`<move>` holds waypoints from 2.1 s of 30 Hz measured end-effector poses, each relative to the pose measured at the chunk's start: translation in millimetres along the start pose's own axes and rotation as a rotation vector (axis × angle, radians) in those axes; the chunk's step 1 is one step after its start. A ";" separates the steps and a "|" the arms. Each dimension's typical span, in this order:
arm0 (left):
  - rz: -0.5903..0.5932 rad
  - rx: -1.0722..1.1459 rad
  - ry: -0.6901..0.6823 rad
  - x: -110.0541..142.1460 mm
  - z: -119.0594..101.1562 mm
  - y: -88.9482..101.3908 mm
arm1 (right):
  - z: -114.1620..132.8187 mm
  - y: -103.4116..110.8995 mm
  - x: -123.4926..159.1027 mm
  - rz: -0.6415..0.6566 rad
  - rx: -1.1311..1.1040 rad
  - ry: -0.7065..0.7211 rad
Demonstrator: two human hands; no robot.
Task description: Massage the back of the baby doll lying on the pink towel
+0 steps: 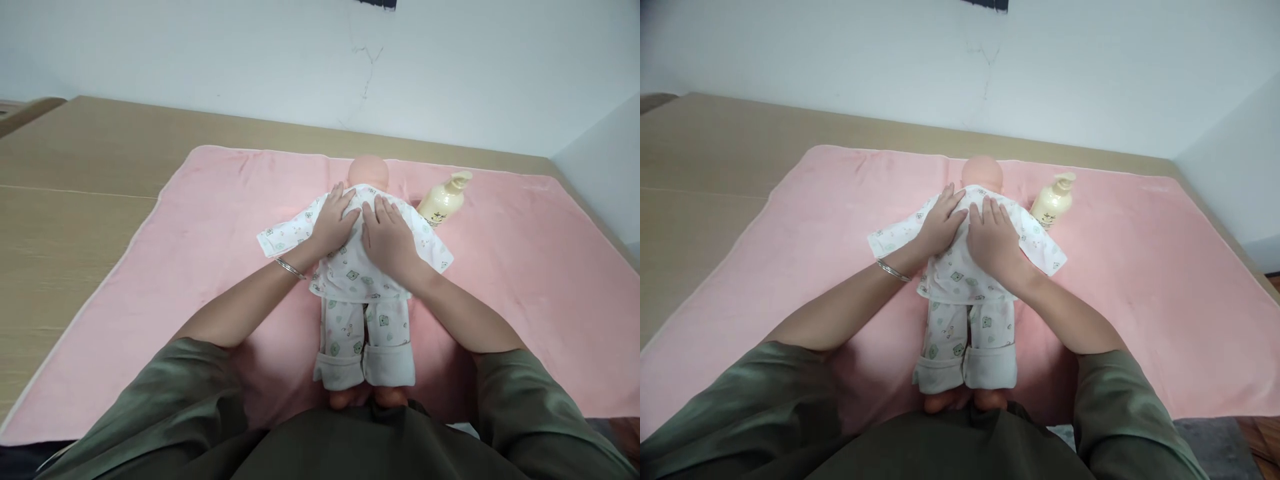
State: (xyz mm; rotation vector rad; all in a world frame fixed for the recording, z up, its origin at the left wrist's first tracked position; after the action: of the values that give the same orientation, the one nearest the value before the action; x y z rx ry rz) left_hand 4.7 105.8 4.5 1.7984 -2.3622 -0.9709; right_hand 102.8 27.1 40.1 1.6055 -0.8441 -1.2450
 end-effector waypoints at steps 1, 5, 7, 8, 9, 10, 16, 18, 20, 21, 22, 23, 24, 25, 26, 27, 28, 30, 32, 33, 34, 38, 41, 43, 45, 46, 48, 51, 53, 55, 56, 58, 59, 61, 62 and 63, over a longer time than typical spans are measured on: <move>0.012 -0.014 0.027 -3.2 0.6 0.4 | 4.2 1.9 1.8 -0.010 -0.010 0.027; 0.018 -0.157 0.040 5.0 -15.5 -5.2 | -7.0 -4.2 -8.9 0.066 -0.092 0.034; 0.012 -0.225 -0.048 18.1 -33.9 -11.5 | -24.9 -11.4 -20.4 0.123 -0.142 -0.020; 0.018 -0.246 -0.093 24.2 -41.9 -14.9 | -33.7 -14.3 -25.4 0.139 -0.165 -0.052; 0.028 -0.257 -0.125 28.7 -47.5 -17.6 | -40.8 -16.6 -29.0 0.149 -0.181 -0.081; 0.039 -0.258 -0.139 30.8 -49.7 -19.0 | -45.0 -18.2 -30.7 0.154 -0.188 -0.102; 0.025 -0.099 0.010 3.4 -19.0 -7.1 | -14.6 -11.9 -7.2 0.062 -0.082 -0.069; 0.006 -0.057 0.051 -3.1 -12.8 -4.7 | -1.6 -7.4 0.7 0.012 -0.079 -0.031; 0.001 -0.056 0.080 -2.8 -13.9 -6.0 | 1.4 -6.5 1.4 0.021 -0.087 -0.021; 0.004 -0.070 0.090 -0.7 -16.6 -7.7 | -0.7 -7.4 -1.0 0.046 -0.091 -0.024; 0.008 -0.090 0.096 2.3 -20.1 -9.7 | -4.4 -8.6 -4.5 0.078 -0.094 -0.029; 0.013 -0.112 0.096 5.5 -24.2 -11.6 | -9.1 -10.0 -8.5 0.112 -0.096 -0.035; 0.015 -0.131 0.088 8.7 -28.5 -13.4 | -14.1 -11.4 -12.7 0.144 -0.097 -0.041; 0.012 -0.147 0.076 11.7 -32.5 -14.6 | -19.0 -12.9 -16.4 0.173 -0.099 -0.046; 0.008 -0.159 0.063 14.5 -35.9 -15.7 | -23.4 -14.2 -19.5 0.195 -0.102 -0.050; 0.004 -0.167 0.052 17.1 -38.4 -16.6 | -27.0 -15.2 -22.0 0.207 -0.108 -0.052; 0.002 -0.174 0.039 19.7 -40.4 -17.4 | -29.9 -16.1 -23.8 0.212 -0.118 -0.053; -0.001 -0.183 0.014 25.1 -43.8 -18.9 | -34.4 -17.4 -25.9 0.205 -0.143 -0.061; -0.002 -0.200 -0.014 31.2 -47.9 -20.0 | -38.7 -19.1 -26.7 0.204 -0.164 -0.089; 0.000 -0.214 -0.025 34.2 -50.2 -20.3 | -40.6 -20.0 -26.8 0.209 -0.169 -0.107; 0.005 -0.229 -0.031 36.9 -52.3 -20.7 | -41.9 -20.6 -26.8 0.213 -0.167 -0.124; 0.051 -0.257 -0.003 39.4 -54.3 -20.7 | -40.9 -17.9 -24.6 0.199 -0.100 -0.168; 0.076 -0.250 0.041 30.7 -47.4 -16.7 | -34.2 -14.5 -19.3 0.190 -0.025 -0.176; 0.087 -0.253 0.059 22.1 -40.9 -13.3 | -28.1 -12.7 -14.1 0.200 0.015 -0.169; 0.110 -0.257 0.070 14.3 -34.6 -11.5 | -21.6 -9.5 -9.0 0.195 0.040 -0.154; 0.123 -0.261 0.075 11.3 -32.0 -11.2 | -18.7 -7.3 -6.8 0.184 0.050 -0.146; 0.137 -0.277 0.080 8.4 -29.7 -11.2 | -15.2 -4.1 -4.2 0.167 0.062 -0.137; 0.116 -0.323 0.056 12.4 -36.4 -12.0 | -17.8 -4.5 -7.0 0.167 0.037 -0.134; 0.103 -0.353 0.032 19.7 -45.1 -14.2 | -24.4 -8.0 -13.4 0.178 -0.017 -0.128; 0.094 -0.373 0.008 27.6 -53.7 -16.6 | -32.3 -13.4 -21.0 0.205 -0.070 -0.115; 0.090 -0.380 -0.005 30.5 -56.9 -17.2 | -35.6 -16.1 -24.1 0.220 -0.089 -0.107; 0.080 -0.384 -0.030 32.4 -60.0 -16.9 | -39.4 -19.6 -27.8 0.241 -0.102 -0.093; 0.076 -0.382 -0.041 31.1 -59.6 -16.0 | -39.7 -20.1 -27.9 0.244 -0.096 -0.092; 0.078 -0.368 -0.053 24.6 -55.0 -13.6 | -37.2 -18.1 -25.1 0.233 -0.063 -0.097; 0.085 -0.359 -0.050 20.2 -51.0 -12.6 | -34.1 -15.7 -22.5 0.222 -0.040 -0.094; 0.095 -0.352 -0.041 15.6 -46.3 -11.7 | -29.9 -12.9 -19.5 0.208 -0.016 -0.083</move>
State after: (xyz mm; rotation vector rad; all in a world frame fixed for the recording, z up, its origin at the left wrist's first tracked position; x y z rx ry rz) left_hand 26.7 69.1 30.9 1.5369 -2.1075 -1.3208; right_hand 126.5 56.6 37.2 1.4214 -1.0238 -1.1730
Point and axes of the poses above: each hand's wrist, its own x-axis away from the middle knuckle, its own y-axis out of the back of the hand, z = x × y, the point moved 8 cm from there along -x, towards the middle knuckle, and after that the axes turned 10 degrees about x, right-handed, at the moved point
